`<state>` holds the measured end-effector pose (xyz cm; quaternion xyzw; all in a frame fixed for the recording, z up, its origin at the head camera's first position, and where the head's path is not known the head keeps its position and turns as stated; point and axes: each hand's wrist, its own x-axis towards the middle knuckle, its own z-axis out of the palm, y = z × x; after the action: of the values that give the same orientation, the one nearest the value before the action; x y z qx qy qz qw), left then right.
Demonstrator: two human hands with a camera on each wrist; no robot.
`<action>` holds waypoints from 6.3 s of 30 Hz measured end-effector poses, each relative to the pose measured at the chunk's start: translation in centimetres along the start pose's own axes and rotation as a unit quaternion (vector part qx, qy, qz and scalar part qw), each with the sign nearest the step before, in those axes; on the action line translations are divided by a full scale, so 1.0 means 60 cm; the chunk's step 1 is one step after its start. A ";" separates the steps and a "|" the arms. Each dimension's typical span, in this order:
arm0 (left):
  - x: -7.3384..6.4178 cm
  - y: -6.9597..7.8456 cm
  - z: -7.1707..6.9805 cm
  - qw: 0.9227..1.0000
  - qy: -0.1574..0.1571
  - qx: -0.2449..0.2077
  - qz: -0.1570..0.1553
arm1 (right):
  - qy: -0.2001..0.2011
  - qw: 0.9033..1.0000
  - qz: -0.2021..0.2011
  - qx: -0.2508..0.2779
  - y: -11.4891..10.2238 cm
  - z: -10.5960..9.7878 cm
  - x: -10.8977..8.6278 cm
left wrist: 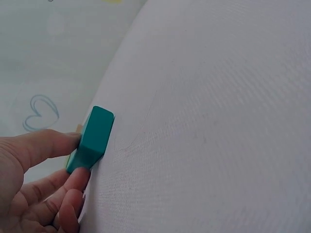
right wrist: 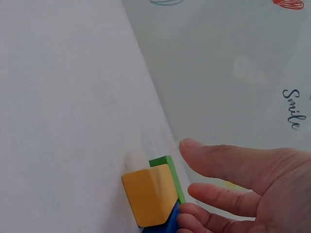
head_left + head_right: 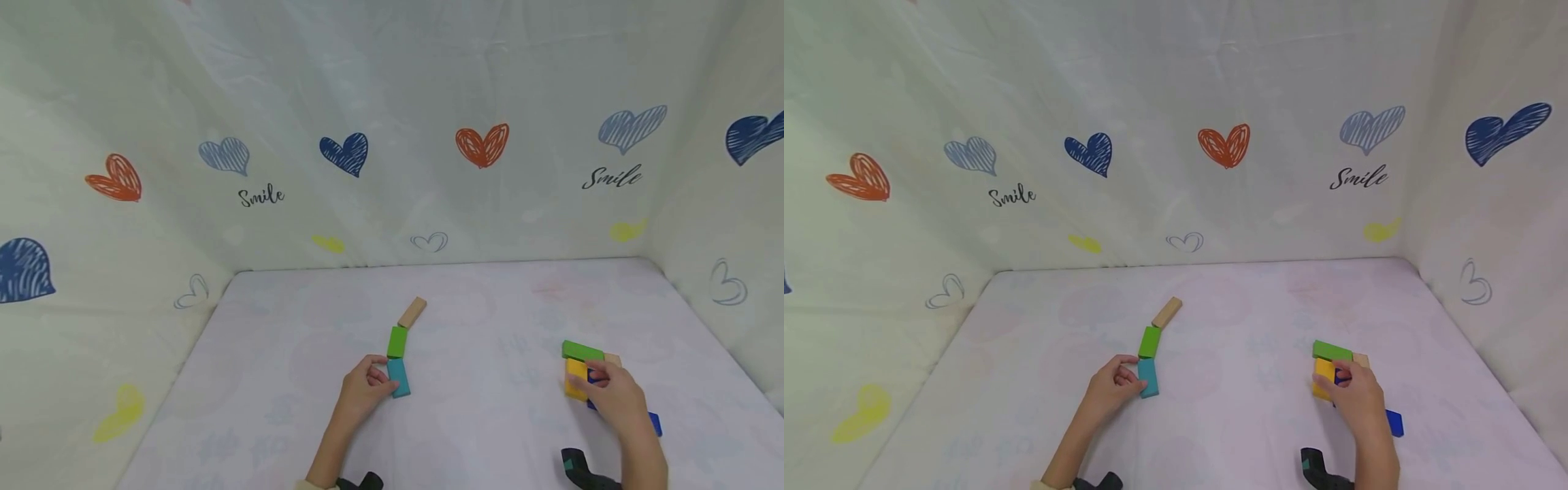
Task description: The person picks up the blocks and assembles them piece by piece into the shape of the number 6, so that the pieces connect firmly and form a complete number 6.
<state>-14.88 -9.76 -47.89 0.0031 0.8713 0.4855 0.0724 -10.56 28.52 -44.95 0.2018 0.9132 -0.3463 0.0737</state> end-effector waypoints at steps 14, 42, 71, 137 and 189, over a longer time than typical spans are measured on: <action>-0.001 0.001 -0.001 1.000 -0.002 -0.003 0.002 | 0.013 0.999 0.051 0.007 -0.004 0.025 0.012; 0.002 -0.005 0.000 1.000 -0.009 -0.012 -0.009 | 0.050 0.996 0.076 -0.012 -0.021 0.044 0.005; 0.003 0.007 -0.001 1.000 0.005 -0.004 -0.013 | 0.040 0.995 0.037 0.078 -0.076 0.052 -0.001; 0.003 0.016 -0.001 0.999 0.001 0.008 -0.033 | -0.140 0.964 -0.219 0.062 -0.217 0.232 -0.098; 0.006 0.011 -0.003 1.000 -0.007 0.011 -0.024 | -0.167 0.954 -0.232 0.091 -0.220 0.247 -0.095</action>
<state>-15.33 -9.53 -47.28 -0.0137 0.8758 0.4739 0.0907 -10.97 7.93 -46.54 -0.0704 0.8742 -0.4642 0.1239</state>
